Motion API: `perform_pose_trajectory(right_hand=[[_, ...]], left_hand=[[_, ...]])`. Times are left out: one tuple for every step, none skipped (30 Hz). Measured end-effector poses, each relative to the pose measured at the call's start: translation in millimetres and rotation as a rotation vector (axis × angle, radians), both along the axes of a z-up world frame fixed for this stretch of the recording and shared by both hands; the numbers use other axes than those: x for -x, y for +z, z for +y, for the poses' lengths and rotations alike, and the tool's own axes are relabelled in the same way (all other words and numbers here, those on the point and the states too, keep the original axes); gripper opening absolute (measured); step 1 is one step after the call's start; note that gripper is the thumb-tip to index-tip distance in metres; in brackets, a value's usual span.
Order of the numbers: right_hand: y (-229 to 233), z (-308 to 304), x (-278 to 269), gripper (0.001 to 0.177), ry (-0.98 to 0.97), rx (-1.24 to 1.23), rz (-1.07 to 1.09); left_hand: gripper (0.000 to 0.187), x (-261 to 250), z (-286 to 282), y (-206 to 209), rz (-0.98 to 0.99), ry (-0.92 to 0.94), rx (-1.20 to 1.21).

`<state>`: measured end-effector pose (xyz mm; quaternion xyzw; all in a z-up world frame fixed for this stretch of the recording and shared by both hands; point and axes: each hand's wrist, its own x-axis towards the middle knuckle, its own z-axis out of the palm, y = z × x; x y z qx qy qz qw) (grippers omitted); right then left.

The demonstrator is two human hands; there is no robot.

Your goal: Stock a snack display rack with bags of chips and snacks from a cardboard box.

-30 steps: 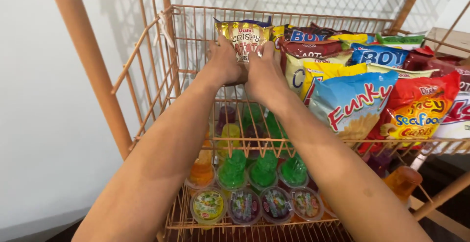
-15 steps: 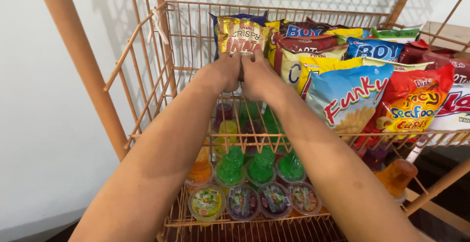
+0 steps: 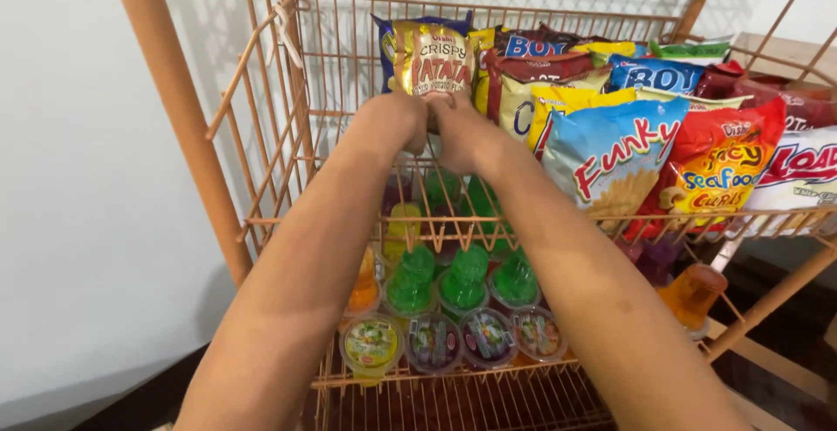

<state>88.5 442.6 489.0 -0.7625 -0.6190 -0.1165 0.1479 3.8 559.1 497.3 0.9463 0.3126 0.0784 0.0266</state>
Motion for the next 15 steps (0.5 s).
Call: perform_pose_trajectory(right_hand=[[7,-4,9,0.088,-0.025,0.019,0.024],[14,-8,17,0.087,-0.051,0.039,0.048],[14,-11,22,0.087,-0.048,0.047,0.048],[14,-14,26,0.084,-0.040,0.014,0.024],[15,-17,30,0.082,-0.032,-0.023,0.001],[17,-22,38,0.082,-0.029,-0.019,0.002],[19,-31,43,0.080,0.031,-0.120,-0.071],[20,-41,47,0.078,0.090,-0.222,-0.145],[19,-57,51,0.078,0.079,-0.210,-0.142],[17,-72,54,0.068,0.155,-0.289,-0.202],[14,-88,59,0.059,0.235,-0.365,-0.258],[15,-111,67,0.059,0.227,-0.353,-0.253],[15,-135,76,0.056,0.277,-0.436,-0.272],[16,-160,83,0.053,0.327,-0.519,-0.291],[8,-181,84,0.053,0.308,-0.508,-0.284]], left_hand=[[0.038,5,1,2,-0.012,0.009,-0.040],[0.040,11,3,3,-0.023,0.019,-0.081],[0.040,17,1,1,-0.023,0.022,-0.073],[0.037,22,-1,-1,-0.123,-0.019,-0.138],[0.034,28,-2,-2,-0.223,-0.059,-0.207],[0.034,43,-17,10,-0.221,-0.055,-0.203],[0.032,53,-35,23,-0.383,-0.026,-0.179],[0.035,62,-54,35,-0.543,0.004,-0.153],[0.035,69,-67,31,-0.540,-0.004,-0.139],[0.030,76,-80,26,-0.678,-0.047,-0.185],[0.026,85,-94,20,-0.816,-0.085,-0.229],[0.026,93,-111,11,-0.812,-0.088,-0.214],[0.023,101,-129,1,-0.918,-0.170,-0.229],[0.022,108,-148,-8,-1.025,-0.252,-0.243],[0.022,113,-169,-19,-1.019,-0.265,-0.224]])
